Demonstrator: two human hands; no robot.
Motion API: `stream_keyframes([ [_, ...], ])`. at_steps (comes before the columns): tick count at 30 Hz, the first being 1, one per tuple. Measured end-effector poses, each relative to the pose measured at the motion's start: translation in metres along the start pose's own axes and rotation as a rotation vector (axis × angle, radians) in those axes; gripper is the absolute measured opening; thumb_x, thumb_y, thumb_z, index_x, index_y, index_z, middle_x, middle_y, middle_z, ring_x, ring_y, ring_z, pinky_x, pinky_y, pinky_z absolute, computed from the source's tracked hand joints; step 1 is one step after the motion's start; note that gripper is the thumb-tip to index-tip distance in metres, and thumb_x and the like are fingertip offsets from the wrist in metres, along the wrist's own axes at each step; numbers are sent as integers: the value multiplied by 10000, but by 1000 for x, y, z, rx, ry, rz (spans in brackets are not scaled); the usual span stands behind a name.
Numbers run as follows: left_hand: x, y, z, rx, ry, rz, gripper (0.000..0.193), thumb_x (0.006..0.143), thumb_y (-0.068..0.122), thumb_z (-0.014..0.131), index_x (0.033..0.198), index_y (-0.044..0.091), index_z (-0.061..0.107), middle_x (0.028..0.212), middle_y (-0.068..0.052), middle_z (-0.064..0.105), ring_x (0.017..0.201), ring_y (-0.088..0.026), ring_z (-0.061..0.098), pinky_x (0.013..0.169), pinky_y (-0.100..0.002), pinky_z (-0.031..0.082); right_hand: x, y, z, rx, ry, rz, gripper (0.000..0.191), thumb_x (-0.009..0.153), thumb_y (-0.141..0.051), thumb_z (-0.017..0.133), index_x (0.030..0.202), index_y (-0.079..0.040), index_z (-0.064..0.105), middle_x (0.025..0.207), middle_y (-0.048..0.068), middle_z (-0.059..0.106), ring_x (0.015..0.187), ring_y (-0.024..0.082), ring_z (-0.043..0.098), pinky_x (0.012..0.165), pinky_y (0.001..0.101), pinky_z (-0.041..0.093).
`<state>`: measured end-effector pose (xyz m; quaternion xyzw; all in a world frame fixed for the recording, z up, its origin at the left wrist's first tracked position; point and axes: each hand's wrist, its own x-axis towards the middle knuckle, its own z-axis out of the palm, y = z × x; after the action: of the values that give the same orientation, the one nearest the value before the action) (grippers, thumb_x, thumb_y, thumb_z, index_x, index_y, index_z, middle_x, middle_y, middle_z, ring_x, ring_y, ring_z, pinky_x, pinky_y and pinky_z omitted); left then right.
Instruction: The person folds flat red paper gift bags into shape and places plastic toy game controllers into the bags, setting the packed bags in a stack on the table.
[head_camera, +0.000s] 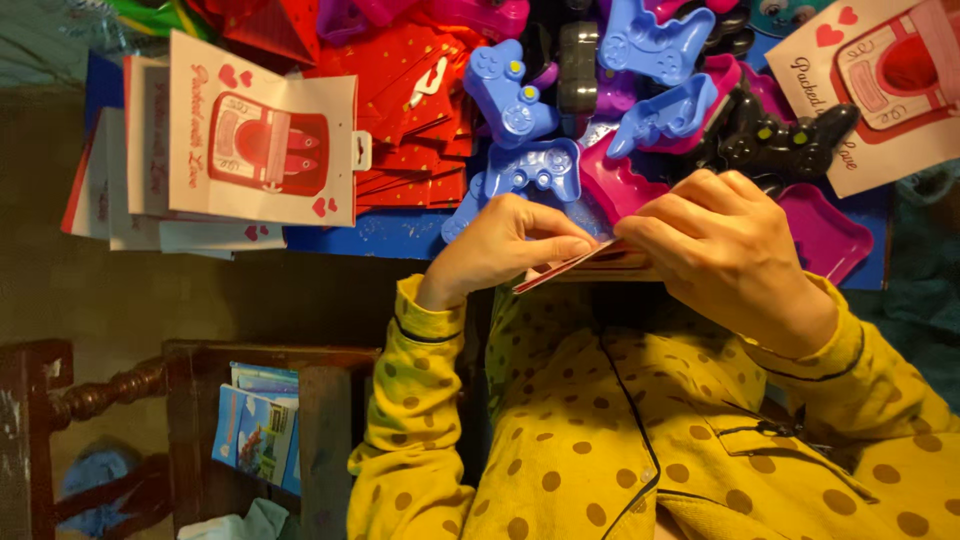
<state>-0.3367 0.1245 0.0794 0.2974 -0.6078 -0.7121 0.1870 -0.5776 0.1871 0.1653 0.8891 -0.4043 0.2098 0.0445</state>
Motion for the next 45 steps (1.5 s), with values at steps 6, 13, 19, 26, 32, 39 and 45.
stream_keyframes([
  [6, -12, 13, -10, -22, -26, 23, 366, 983, 330, 706, 1140, 10, 791, 921, 10, 766, 794, -17, 649, 671, -196, 561, 12, -7, 6, -27, 106, -56, 276, 835, -106, 797, 1106, -139, 763, 976, -37, 693, 909, 197, 615, 838, 357, 450],
  [13, -8, -1, -11, -131, -102, -45, 419, 999, 355, 662, 1235, 19, 749, 1020, 0, 762, 882, -32, 675, 697, -207, 576, 6, 3, 16, -19, 164, -151, 288, 807, -151, 786, 1092, -131, 756, 1006, -28, 705, 922, 190, 633, 907, 386, 466],
  [19, -8, -19, -4, -209, -183, 23, 406, 1055, 291, 632, 1357, 25, 684, 1088, -13, 739, 926, -49, 650, 762, -232, 573, 1, 3, 16, -2, 115, -151, 266, 783, -162, 779, 1046, -136, 748, 975, -37, 692, 900, 186, 634, 908, 382, 454],
  [26, -6, -31, -2, -236, -164, 135, 389, 1105, 215, 567, 1407, -24, 624, 1281, -64, 720, 1140, -82, 646, 1001, -255, 543, 1, 6, 20, -47, 127, -179, 261, 787, -145, 739, 1047, -123, 757, 977, -28, 691, 915, 195, 628, 1057, 431, 449],
  [32, -7, -20, 6, -155, -115, 152, 375, 1059, 115, 579, 1409, -12, 621, 1237, -63, 724, 1082, -81, 648, 944, -260, 549, 2, 4, 24, -64, 100, -199, 194, 826, -148, 706, 1012, -125, 754, 944, -20, 687, 884, 181, 611, 1139, 474, 404],
  [39, -11, 7, 19, 348, 100, 302, 268, 949, 107, 666, 1201, 44, 727, 1009, -100, 805, 880, -94, 752, 769, -256, 599, 2, 8, 23, 9, 59, -285, 293, 794, -160, 699, 1069, -80, 761, 947, -4, 687, 913, 189, 604, 1141, 481, 403],
  [45, -39, 56, 30, 599, 364, 389, 179, 946, 100, 676, 1093, 63, 771, 849, -97, 722, 691, -174, 694, 627, -300, 531, -8, 16, 14, 71, 347, -242, 293, 860, -184, 767, 1127, -81, 703, 1095, 100, 677, 1004, 289, 598, 1104, 496, 385],
])
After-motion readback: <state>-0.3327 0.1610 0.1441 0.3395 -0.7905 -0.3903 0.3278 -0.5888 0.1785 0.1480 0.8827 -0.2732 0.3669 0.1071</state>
